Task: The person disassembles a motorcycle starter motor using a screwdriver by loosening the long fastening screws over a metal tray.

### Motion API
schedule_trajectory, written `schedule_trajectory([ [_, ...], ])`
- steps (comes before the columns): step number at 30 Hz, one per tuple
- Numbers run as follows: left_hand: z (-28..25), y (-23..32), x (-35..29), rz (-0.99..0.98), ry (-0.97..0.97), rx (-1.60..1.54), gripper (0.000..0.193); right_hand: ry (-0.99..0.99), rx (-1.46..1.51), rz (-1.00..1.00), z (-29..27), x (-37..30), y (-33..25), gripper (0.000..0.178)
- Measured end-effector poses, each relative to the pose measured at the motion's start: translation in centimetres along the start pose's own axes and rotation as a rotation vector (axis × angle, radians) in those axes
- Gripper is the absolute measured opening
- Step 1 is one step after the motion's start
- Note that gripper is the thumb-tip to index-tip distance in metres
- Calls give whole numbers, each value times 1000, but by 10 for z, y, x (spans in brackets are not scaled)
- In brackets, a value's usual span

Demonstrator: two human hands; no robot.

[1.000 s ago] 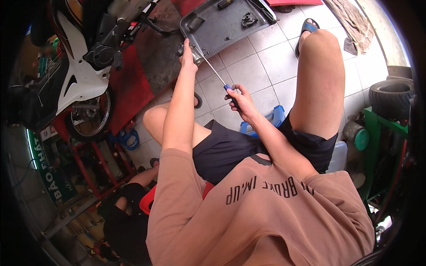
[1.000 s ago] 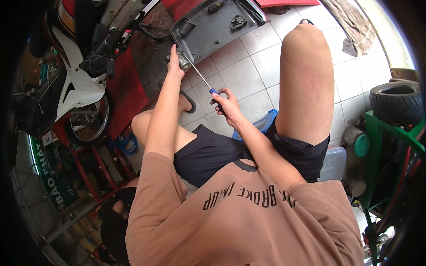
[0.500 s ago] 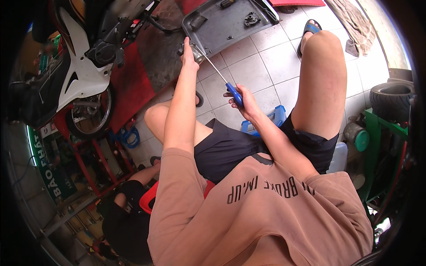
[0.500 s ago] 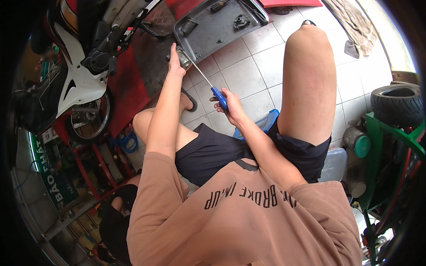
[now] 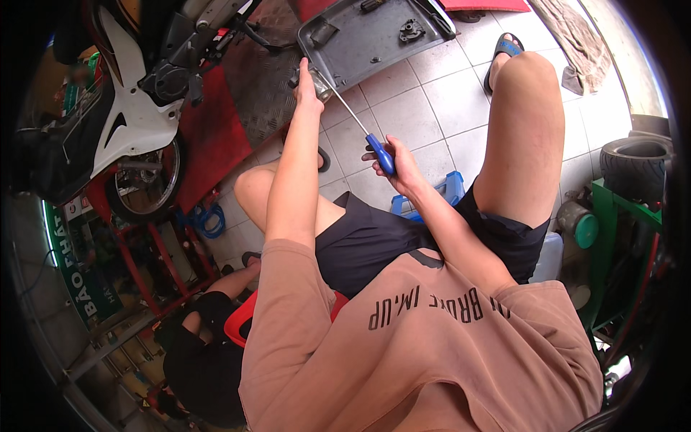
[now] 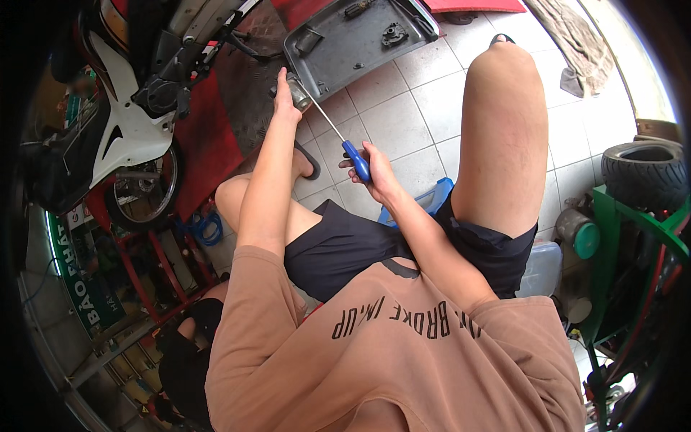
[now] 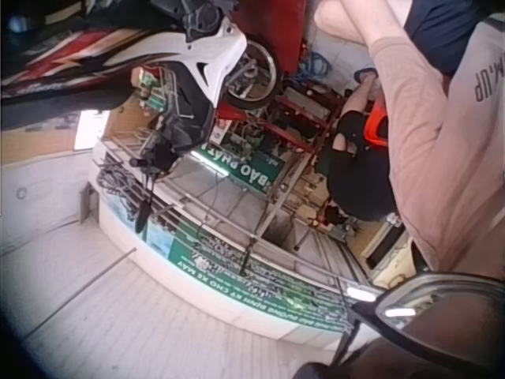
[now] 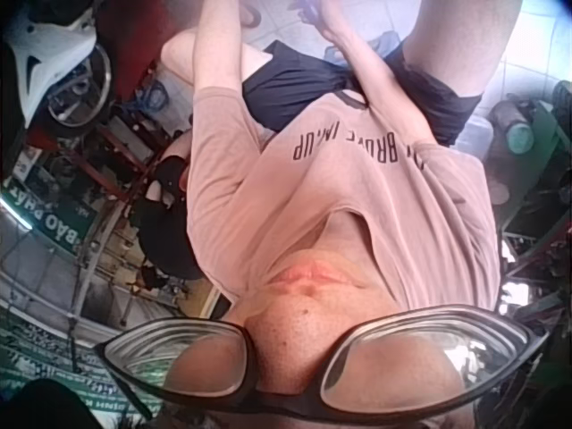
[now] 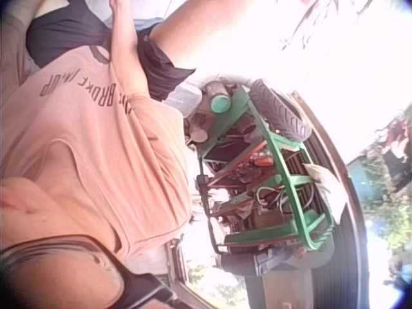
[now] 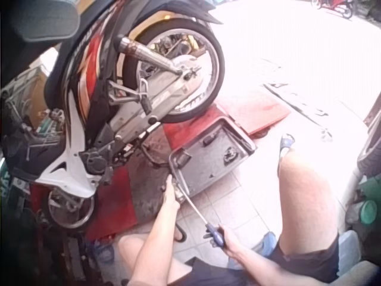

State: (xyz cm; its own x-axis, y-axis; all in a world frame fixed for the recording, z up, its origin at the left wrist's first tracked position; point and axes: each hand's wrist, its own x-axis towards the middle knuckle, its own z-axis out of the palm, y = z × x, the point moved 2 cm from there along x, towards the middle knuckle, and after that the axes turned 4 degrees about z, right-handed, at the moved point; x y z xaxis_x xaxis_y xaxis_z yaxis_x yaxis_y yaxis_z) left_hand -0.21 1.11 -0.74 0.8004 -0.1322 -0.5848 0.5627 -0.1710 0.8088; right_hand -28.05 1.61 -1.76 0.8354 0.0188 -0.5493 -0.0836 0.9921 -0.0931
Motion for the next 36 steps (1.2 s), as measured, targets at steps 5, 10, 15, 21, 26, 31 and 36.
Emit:
schedule_trajectory([
  [5,6,1,-8,-19,15,17,61,111,-117,-93,-1,3,4,31],
  [10,-2,-2,2,-16,-2,-32,71,254,-104,-143,16,-11,4,31],
  [15,2,-3,7,-19,-14,-1,59,36,102,-29,2,2,3,37],
  [21,-2,-3,9,-17,-25,-82,80,102,-77,-107,0,5,10,41],
  [26,1,-1,-1,-41,-50,-94,72,162,-146,-157,14,-10,5,42],
  [31,5,3,-8,-31,-71,-52,50,-20,229,-1,6,0,4,40],
  [36,6,3,-10,-20,-101,-91,49,16,131,-145,9,-3,3,35],
])
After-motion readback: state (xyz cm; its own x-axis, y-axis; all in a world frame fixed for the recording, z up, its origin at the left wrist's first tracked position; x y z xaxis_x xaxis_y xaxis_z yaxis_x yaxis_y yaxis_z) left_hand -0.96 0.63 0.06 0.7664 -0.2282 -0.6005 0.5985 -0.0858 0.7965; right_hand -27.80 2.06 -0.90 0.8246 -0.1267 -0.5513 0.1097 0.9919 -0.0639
